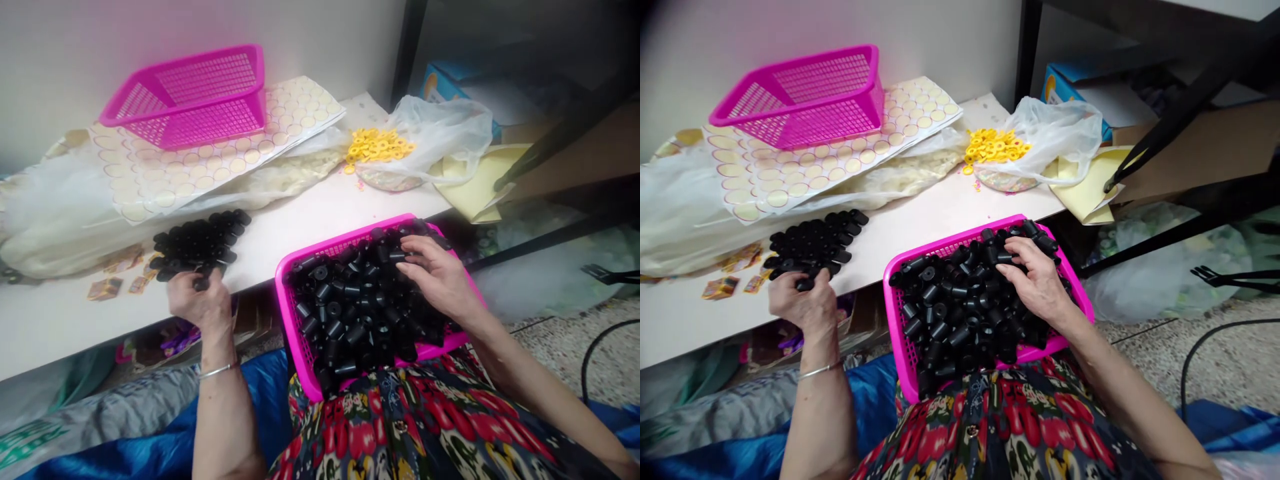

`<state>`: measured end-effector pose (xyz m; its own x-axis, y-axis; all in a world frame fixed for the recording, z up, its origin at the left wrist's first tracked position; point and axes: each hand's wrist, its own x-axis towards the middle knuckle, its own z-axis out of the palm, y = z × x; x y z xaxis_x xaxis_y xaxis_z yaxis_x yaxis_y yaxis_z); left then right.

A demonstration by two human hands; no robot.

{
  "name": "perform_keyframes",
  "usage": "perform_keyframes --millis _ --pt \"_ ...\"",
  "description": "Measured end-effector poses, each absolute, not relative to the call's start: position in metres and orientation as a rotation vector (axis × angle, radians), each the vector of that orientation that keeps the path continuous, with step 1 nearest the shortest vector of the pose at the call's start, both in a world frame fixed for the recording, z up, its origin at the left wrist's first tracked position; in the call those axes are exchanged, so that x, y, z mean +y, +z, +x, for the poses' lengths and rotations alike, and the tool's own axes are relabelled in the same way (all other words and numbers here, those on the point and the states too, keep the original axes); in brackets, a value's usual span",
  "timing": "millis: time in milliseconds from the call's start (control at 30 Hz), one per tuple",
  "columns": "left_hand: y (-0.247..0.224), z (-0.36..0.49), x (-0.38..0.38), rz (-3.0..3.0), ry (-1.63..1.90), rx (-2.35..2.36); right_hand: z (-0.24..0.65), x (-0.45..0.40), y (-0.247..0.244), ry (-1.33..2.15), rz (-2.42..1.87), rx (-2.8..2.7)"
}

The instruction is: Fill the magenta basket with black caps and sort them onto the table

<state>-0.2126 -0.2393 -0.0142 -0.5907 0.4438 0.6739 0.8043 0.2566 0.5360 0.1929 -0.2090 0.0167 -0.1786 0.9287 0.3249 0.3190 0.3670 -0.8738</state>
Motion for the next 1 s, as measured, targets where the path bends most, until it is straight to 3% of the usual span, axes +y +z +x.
perform_keyframes --millis 100,367,533,733,1000 --pt "-0.031 -0.242 -0.241 -0.968 -1.148 -2.288 0.193 -0.211 0.01 0.773 -1.117 -1.792" --pt "-0.042 -0.265 -0.22 -1.184 -1.014 -2.352 0.183 -0.211 0.013 0.39 -1.034 -2.121" --pt "-0.04 -0.273 -0.215 -1.285 -0.953 -2.368 0.16 -0.21 0.021 0.387 -0.953 -2.318" --pt "-0.043 -0.273 -0.222 -1.289 -0.993 -2.3 0.127 -0.2 0.027 0.316 -1.202 -2.747" --pt "-0.051 -0.268 -0.231 -1.094 -1.127 -2.364 0.138 -0.202 0.026 0.44 -1.295 -2.68"
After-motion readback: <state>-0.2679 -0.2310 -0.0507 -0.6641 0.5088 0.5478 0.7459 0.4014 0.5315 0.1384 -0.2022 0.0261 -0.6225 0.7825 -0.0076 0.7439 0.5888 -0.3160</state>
